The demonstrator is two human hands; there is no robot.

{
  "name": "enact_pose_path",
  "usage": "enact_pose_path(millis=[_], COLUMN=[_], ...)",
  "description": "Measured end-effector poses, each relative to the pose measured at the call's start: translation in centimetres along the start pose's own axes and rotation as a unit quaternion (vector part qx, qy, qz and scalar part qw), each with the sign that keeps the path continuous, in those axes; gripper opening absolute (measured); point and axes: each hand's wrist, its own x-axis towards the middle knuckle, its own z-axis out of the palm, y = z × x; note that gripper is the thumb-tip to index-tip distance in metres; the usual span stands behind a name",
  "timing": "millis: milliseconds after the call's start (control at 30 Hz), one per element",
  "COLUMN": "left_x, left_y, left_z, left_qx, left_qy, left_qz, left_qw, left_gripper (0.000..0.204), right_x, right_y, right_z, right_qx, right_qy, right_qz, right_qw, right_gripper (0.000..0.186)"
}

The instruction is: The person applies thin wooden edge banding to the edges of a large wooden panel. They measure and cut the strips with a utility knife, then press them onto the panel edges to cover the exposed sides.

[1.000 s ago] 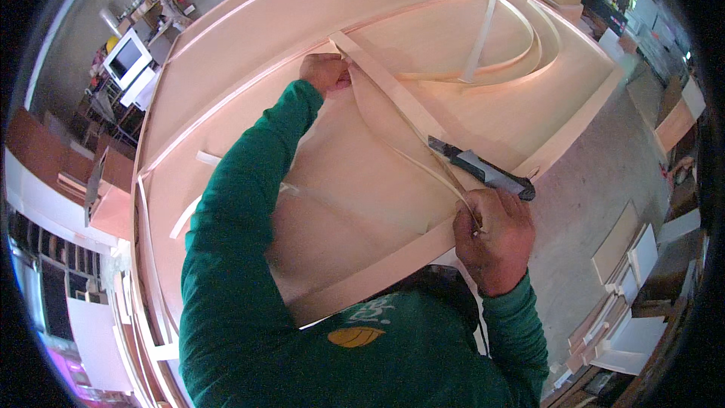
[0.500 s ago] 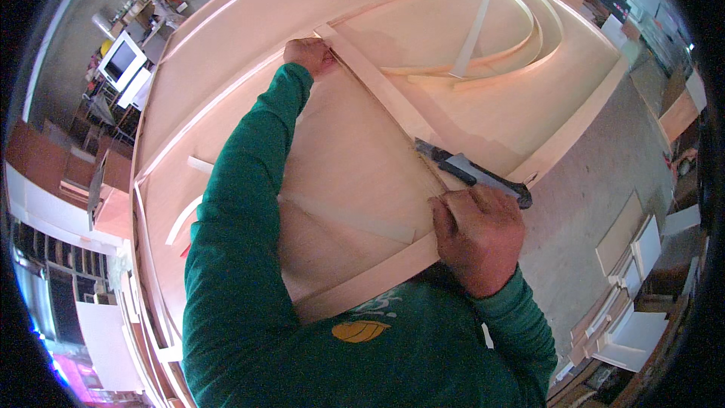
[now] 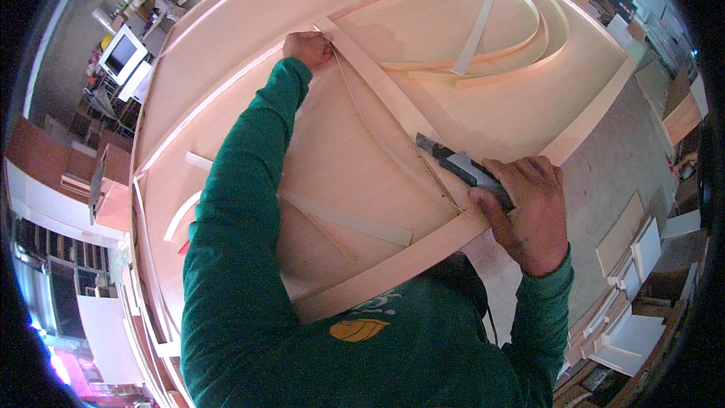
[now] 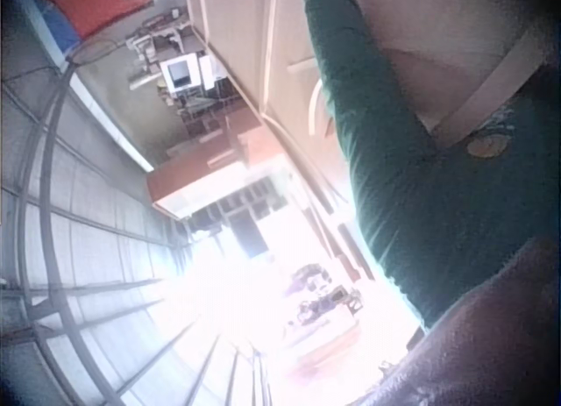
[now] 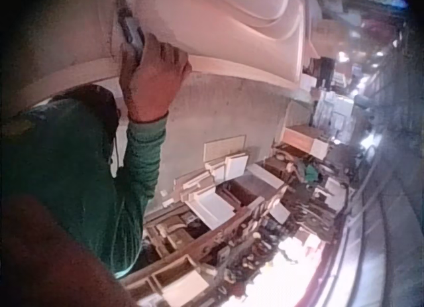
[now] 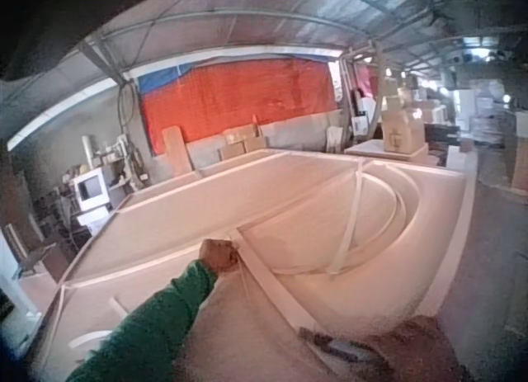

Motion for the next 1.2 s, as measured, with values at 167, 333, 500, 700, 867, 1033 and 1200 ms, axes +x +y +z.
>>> enact_pose_path(millis=[167,333,500,700,867,1033,1200], left_x=[0.3,0.4,0.2,1.0,1.1,1.3,1.6], left_y=[3.3,2.6,2.2,2.0,1.3,2.3,3.7], left_z=[-0.9,-0.8,-0.7,-0.2,-0.1,-1.1,-1.0], left_qx=[0.304,0.208,0.319,0.347,0.019,0.197,0.395], left_qy=[-0.033,-0.018,0.005,-0.035,-0.09,-0.086,-0.084], left_qz=[0.093,0.042,0.124,0.118,-0.057,0.02,0.055], left_qw=[0.947,0.977,0.94,0.93,0.994,0.976,0.913], left_gripper=[0.025,0.02,0.017,0.038,0.013,0.015,0.035], right_x=[0.1,0.3,1.1,1.3,1.1,-0.3,-0.5], right_y=[1.3,4.8,7.8,8.8,2.8,-4.3,-4.4], right_z=[0.3,0.2,0.6,1.7,0.3,1.2,2.7], right_qx=[-0.008,-0.058,-0.068,-0.139,-0.073,0.043,0.059], right_qy=[0.04,0.092,0.121,0.104,0.127,0.015,0.023], right_qz=[-0.021,0.026,0.077,0.08,-0.014,0.014,0.073], right_qw=[0.999,0.994,0.987,0.981,0.989,0.999,0.995], right_gripper=[0.034,0.034,0.03,0.034,0.033,0.025,0.024])
